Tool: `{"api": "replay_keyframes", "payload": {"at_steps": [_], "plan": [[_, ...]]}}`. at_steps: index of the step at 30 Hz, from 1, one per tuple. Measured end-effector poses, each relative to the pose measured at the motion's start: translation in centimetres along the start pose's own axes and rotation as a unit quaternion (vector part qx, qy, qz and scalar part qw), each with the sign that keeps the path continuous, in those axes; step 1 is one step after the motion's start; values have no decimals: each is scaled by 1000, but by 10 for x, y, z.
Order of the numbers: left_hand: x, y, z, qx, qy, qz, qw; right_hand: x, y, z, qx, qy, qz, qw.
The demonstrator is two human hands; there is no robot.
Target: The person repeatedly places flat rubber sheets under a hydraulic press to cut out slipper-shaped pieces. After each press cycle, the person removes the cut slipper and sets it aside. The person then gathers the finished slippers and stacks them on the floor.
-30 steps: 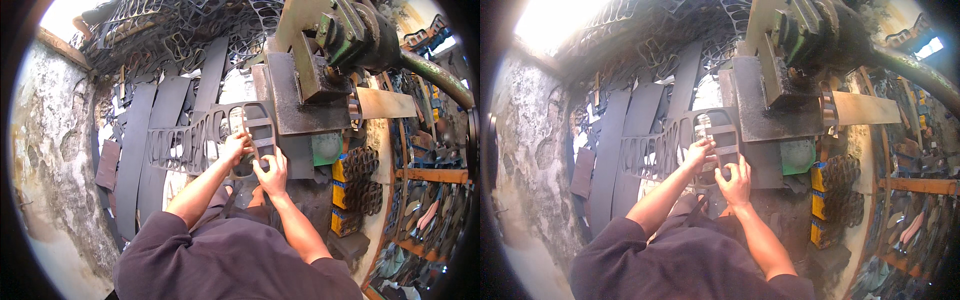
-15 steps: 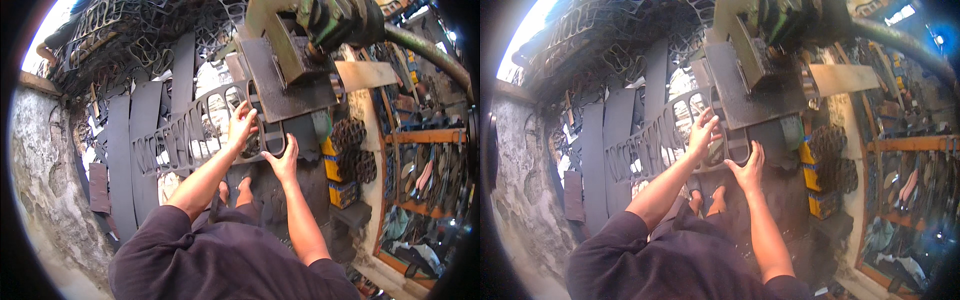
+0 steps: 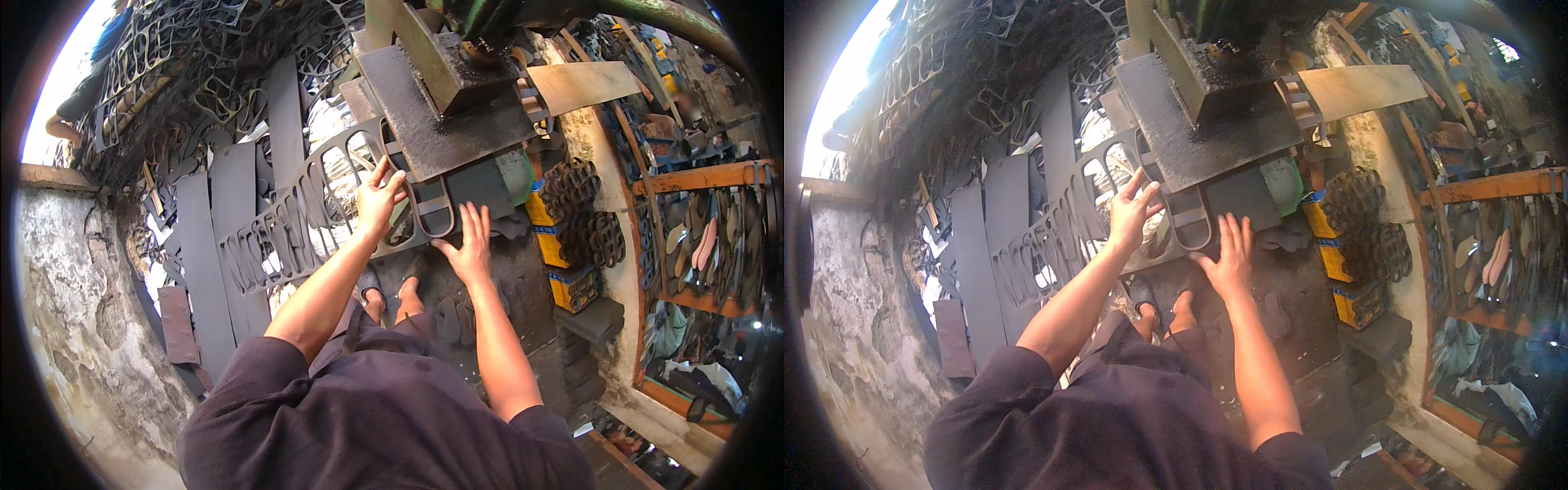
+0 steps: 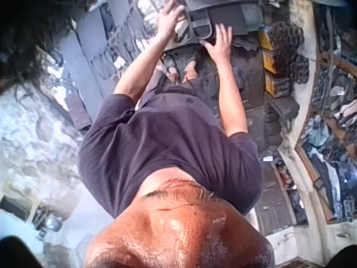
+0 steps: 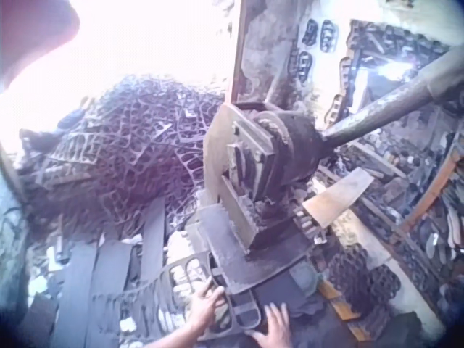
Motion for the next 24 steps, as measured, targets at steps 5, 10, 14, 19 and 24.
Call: {"api": "replay_keyframes", "payload": {"at_steps": [5,10,14,19,24], "plan": [[4,-9,34,-59,-194,-16,979,-23,-11,20,31,63,-84,994],[42,-5,103,-225,-97,112,963,-37,-54,47,21,25,-104,994],[-2,-17,79,-116,26,71,990,-59,-86,61,6,12,-111,994],[-41,-43,55,-91,-1,48,995,-75,-138,75,22,2,-119,993],[-56,-48,65,-176,-120,-49,976,-100,-162,51,-21,55,-83,995]]}}
Point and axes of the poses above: each hand's wrist, its own y-axis away from the middle knuckle, its own z-axis out of the back of the hand, x = y × z, the point moved 4 cm from there along -y, towards the middle knuckle, and after that the axes turned 12 degrees about x, right-handed, at the moved point
